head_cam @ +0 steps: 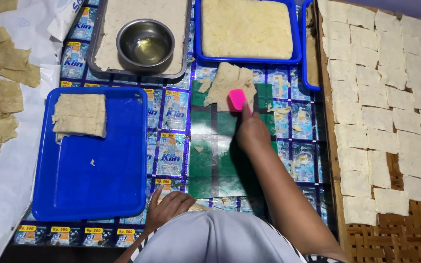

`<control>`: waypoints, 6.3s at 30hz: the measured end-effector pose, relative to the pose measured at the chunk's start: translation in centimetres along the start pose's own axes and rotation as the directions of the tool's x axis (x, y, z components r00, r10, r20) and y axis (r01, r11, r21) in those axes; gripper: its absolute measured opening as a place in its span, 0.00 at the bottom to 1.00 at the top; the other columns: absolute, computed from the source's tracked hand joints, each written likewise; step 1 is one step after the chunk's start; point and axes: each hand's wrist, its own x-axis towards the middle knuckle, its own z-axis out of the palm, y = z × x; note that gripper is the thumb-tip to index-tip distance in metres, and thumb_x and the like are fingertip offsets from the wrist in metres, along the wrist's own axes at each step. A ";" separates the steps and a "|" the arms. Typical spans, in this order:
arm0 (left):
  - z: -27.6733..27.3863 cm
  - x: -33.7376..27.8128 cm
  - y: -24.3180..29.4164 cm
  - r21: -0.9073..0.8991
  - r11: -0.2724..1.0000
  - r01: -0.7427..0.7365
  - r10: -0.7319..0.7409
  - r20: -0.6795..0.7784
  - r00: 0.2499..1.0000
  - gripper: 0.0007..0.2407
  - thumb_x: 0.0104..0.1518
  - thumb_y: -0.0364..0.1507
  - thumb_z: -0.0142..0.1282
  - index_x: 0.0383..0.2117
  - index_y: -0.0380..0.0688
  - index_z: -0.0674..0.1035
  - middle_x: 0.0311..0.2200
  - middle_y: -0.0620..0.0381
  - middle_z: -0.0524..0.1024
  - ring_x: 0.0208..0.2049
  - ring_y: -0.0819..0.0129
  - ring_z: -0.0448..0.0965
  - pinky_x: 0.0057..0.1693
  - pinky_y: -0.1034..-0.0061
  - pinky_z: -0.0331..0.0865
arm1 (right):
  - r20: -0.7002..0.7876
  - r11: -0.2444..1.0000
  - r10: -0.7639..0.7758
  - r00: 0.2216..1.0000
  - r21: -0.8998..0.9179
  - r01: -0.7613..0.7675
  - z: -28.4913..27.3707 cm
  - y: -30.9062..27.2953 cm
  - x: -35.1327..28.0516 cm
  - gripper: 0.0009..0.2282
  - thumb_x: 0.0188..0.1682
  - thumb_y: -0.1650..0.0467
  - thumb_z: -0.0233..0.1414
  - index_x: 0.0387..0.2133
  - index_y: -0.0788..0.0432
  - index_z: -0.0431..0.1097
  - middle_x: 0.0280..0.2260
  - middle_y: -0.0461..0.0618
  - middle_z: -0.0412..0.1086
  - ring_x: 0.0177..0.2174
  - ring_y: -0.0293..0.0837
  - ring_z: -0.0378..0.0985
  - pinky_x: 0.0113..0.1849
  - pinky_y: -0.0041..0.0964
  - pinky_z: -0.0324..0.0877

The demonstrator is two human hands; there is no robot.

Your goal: Rolling out dough and cutting it into square pieces using a rolling pin and a plastic scraper tool.

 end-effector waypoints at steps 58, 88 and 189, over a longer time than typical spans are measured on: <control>6.6 33.2 -11.8 0.079 0.991 -0.106 0.112 -0.072 0.991 0.25 0.49 0.54 0.63 0.45 0.53 0.74 0.30 0.59 0.74 0.36 0.57 0.79 0.43 0.62 0.73 | -0.606 0.904 -0.427 0.671 -0.289 0.315 -2.6 10.4 14.6 0.20 0.62 0.54 0.42 0.23 0.49 0.63 0.23 0.45 0.62 0.27 0.51 0.75 0.29 0.44 0.69; 9.4 28.2 -9.8 0.044 0.987 0.154 -0.141 -0.216 0.966 0.05 0.55 0.34 0.45 0.28 0.50 0.70 0.25 0.57 0.67 0.32 0.55 0.74 0.38 0.63 0.66 | -0.581 0.925 -0.380 0.720 -0.240 0.294 2.1 10.5 10.9 0.03 0.44 0.66 0.43 0.23 0.49 0.59 0.25 0.45 0.58 0.33 0.49 0.73 0.33 0.42 0.71; 3.5 19.1 -1.7 0.041 0.938 0.344 -0.338 0.320 0.885 0.26 0.69 0.38 0.32 0.73 0.40 0.53 0.74 0.40 0.44 0.75 0.47 0.40 0.74 0.50 0.32 | -0.519 0.945 -0.328 0.790 -0.173 0.279 4.0 8.4 -1.7 0.24 0.60 0.63 0.40 0.68 0.60 0.59 0.68 0.67 0.54 0.67 0.61 0.53 0.61 0.70 0.38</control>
